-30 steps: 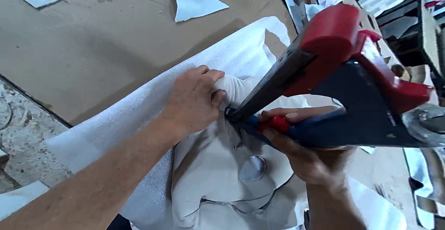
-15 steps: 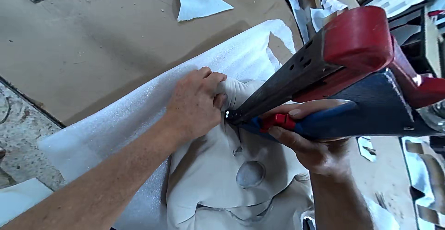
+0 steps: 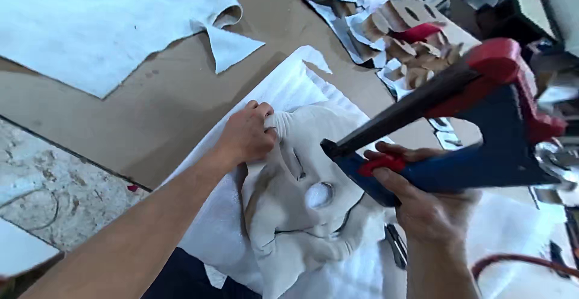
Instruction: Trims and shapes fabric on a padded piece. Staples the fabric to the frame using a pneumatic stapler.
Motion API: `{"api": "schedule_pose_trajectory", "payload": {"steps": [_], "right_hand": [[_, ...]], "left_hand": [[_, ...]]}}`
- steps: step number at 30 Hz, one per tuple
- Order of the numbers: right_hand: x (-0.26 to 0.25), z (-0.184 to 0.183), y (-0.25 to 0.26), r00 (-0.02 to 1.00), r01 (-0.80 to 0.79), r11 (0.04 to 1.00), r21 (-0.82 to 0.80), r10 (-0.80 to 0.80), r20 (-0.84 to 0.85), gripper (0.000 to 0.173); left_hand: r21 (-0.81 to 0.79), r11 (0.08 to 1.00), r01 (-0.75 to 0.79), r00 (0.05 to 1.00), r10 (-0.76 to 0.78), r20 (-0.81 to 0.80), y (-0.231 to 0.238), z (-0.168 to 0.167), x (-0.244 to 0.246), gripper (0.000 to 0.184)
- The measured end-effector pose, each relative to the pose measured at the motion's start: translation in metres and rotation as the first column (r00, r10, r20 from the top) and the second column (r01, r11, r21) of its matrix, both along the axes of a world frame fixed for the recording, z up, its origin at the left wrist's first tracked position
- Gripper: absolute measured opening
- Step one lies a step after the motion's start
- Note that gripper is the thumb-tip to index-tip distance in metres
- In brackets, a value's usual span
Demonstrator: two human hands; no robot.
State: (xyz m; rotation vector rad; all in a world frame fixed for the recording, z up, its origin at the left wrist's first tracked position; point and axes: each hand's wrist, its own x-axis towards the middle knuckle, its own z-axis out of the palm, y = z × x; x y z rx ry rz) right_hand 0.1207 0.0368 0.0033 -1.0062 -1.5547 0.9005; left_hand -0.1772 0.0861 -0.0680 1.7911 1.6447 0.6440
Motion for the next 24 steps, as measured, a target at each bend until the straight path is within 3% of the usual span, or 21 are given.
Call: {"api": "schedule_pose_trajectory", "payload": {"steps": [4,7,14,21,24], "right_hand": [[0.001,0.003,-0.080,0.937,0.325,0.943,-0.076,-0.332,-0.108,0.040],[-0.008,0.001,-0.116,0.888,0.400,0.903,-0.158,-0.424,-0.178,0.035],[-0.031,-0.037,-0.131,0.818,0.419,0.874,-0.247,-0.481,-0.316,0.031],[-0.075,-0.041,-0.134,0.716,0.563,0.775,-0.287,-0.631,-0.299,0.028],[-0.099,-0.033,-0.135,0.656,0.671,0.696,-0.257,-0.718,-0.232,0.029]], "left_hand": [[-0.012,0.961,0.278,0.943,-0.275,-0.189,0.028,0.017,0.002,0.061],[-0.071,0.901,0.429,0.853,-0.429,-0.297,0.048,0.017,0.012,0.067],[-0.206,0.897,0.391,0.781,-0.442,-0.442,0.062,0.020,0.033,0.072],[-0.199,0.879,0.433,0.803,-0.476,-0.357,0.071,0.012,0.022,0.077],[-0.274,0.876,0.396,0.801,-0.475,-0.364,0.055,0.022,0.025,0.081]]}}
